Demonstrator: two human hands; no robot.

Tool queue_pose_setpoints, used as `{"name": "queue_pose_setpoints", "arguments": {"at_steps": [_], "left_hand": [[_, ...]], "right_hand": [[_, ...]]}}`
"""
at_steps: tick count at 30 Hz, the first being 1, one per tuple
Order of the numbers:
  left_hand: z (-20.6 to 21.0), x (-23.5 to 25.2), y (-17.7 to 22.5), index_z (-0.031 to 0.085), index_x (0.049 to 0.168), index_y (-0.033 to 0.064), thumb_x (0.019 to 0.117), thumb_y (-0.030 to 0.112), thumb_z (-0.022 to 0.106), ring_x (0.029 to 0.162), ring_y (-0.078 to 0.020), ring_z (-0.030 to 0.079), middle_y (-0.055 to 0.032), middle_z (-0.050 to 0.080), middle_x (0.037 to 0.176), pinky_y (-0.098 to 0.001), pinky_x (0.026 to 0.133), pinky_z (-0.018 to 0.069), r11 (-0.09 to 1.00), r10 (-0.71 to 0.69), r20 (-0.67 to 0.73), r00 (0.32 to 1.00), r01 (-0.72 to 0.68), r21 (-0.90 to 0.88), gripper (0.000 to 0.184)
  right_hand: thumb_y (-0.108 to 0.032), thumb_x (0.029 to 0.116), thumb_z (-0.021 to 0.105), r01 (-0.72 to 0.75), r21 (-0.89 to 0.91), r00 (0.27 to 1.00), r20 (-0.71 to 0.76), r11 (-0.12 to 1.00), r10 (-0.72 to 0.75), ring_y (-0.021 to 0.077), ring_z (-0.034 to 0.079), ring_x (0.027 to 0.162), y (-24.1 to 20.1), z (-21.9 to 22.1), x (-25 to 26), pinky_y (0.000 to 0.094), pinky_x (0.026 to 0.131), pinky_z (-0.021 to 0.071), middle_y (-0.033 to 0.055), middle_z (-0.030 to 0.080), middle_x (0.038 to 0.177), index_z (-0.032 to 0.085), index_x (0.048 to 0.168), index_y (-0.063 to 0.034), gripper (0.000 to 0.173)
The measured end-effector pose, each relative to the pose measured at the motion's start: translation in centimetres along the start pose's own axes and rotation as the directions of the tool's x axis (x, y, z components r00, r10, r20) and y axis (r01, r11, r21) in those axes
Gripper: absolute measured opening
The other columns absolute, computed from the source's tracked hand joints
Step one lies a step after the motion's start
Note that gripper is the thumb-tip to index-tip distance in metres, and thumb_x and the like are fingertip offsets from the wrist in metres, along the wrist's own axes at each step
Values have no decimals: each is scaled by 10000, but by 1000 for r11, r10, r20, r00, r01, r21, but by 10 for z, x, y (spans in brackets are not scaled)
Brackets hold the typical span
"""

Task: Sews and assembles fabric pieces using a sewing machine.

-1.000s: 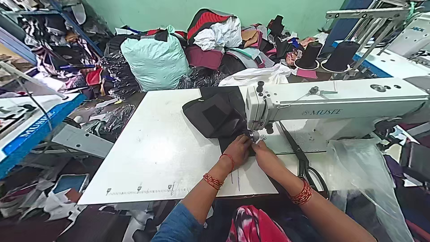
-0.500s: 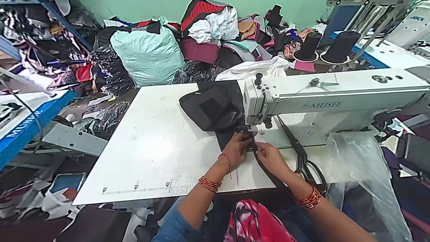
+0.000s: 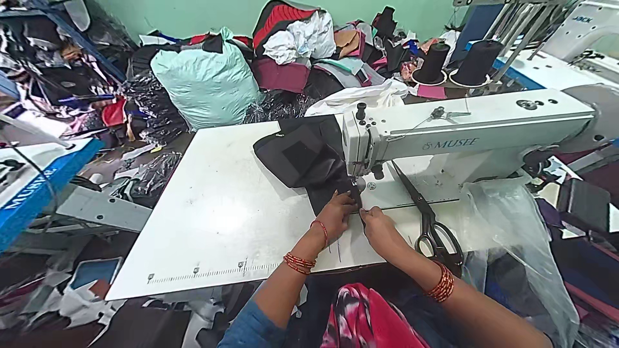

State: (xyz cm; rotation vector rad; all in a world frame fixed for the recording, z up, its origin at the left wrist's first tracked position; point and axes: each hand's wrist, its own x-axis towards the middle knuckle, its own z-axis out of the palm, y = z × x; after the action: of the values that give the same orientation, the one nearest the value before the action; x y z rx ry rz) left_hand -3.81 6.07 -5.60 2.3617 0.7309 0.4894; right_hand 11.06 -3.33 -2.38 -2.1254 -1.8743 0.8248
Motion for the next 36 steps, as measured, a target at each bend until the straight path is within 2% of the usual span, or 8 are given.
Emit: {"name": "queue_pose_setpoints", "arguments": {"at_steps": [4,10,15,20,23,26,33,36], "left_hand": [[1,0,-4,763,1118,-47,861,-143,527,1358,-435,544,-244,696,1253,-599,1216,290,997,78,-32,996,-78,15,362],[3,-1,2,734,1201,-31,872,-128,529,1374,-434,527,-243,665,1310,-630,1200,297,991,70,25,997,-73,114,400],[-1,1,9,709,1238,-49,906,-119,517,1417,-438,477,-256,642,1339,-588,1228,266,988,30,106,994,-46,151,390],[1,-1,-1,760,1087,-79,883,-133,522,1335,-419,576,-255,704,1241,-527,1212,337,998,51,-57,997,-54,-45,318],[-4,0,7,687,1288,-35,910,-121,494,1390,-400,526,-266,627,1373,-481,1236,311,999,-42,25,999,42,7,433],[-6,2,10,678,1315,-20,895,-131,489,1432,-408,471,-287,606,1386,-497,1258,243,997,-35,134,990,25,77,473],[-12,13,2,689,1297,-15,897,-121,507,1450,-372,449,-253,613,1385,-443,1262,246,994,-49,172,984,32,103,453],[-12,20,-5,705,1265,-25,920,-101,503,1406,-394,499,-264,630,1354,-466,1244,287,995,-25,127,992,12,103,407]], "right_hand": [[25,1011,418,17,49,1000,-21,999,-16,352,635,1082,8,-7,-2,399,951,520,288,567,1275,552,1438,29,448],[16,1004,431,20,176,997,-70,984,-8,325,620,1106,13,-8,-8,373,978,497,271,597,1254,539,1455,23,464],[10,1032,407,1,23,999,48,1000,-2,355,625,1130,3,-6,-4,393,974,517,285,531,1331,502,1469,42,449],[50,1037,377,-18,-188,985,163,982,49,375,646,1104,-13,-7,-3,413,926,545,297,447,1424,408,1506,74,470],[72,1035,365,-6,-257,981,184,966,55,378,651,1094,-19,-8,-4,412,916,548,297,427,1447,416,1480,101,449],[77,1038,357,7,-282,980,194,960,50,378,647,1100,-20,-8,-5,411,918,545,300,426,1443,420,1467,115,436],[55,1031,388,-8,-233,992,118,973,37,377,665,1066,-16,-6,7,416,901,557,298,485,1387,464,1460,88,437],[36,1043,380,-13,-221,995,95,975,35,369,670,1048,-15,-6,16,414,891,559,294,486,1378,457,1463,81,430]]}}
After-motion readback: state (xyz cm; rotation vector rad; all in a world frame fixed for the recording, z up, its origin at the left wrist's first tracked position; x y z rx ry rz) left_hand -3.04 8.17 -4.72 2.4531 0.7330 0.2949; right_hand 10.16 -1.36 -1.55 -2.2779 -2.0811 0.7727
